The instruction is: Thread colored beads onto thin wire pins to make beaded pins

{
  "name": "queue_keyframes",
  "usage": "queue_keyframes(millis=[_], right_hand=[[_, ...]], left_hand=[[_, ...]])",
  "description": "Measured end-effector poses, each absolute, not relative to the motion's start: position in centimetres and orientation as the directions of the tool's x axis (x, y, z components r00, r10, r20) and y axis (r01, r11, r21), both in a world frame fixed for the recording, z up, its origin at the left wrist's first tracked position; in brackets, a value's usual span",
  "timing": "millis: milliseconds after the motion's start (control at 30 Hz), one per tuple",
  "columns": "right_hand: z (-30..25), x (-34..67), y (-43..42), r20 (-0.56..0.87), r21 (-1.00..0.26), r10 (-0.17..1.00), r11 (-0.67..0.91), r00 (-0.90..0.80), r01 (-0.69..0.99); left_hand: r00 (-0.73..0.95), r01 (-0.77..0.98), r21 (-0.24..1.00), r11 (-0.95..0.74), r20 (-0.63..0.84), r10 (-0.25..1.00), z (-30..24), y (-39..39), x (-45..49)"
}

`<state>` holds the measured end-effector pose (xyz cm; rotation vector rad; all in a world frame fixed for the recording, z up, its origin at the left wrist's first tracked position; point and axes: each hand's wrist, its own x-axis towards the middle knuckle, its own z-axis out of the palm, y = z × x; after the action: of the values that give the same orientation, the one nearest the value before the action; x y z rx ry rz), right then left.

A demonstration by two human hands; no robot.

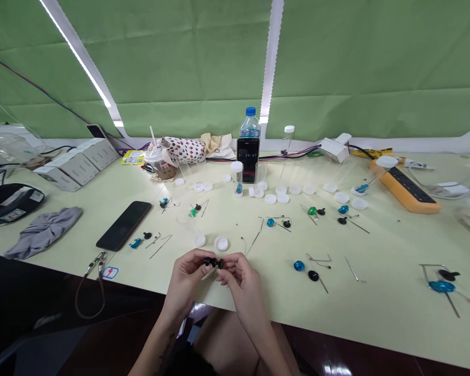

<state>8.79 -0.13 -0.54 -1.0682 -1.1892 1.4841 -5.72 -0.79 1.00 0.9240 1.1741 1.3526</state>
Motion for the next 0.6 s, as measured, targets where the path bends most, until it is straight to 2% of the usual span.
queue_keyframes(millis=[600], right_hand=[[-0.3, 8.82, -0.17, -0.074, -0.987, 0.972, -0.104, -0.224, -0.124]], left_hand=[[-0.064, -0.238, 0.97, 0.056, -0.074, 0.995, 0.84, -0.72, -5.88]])
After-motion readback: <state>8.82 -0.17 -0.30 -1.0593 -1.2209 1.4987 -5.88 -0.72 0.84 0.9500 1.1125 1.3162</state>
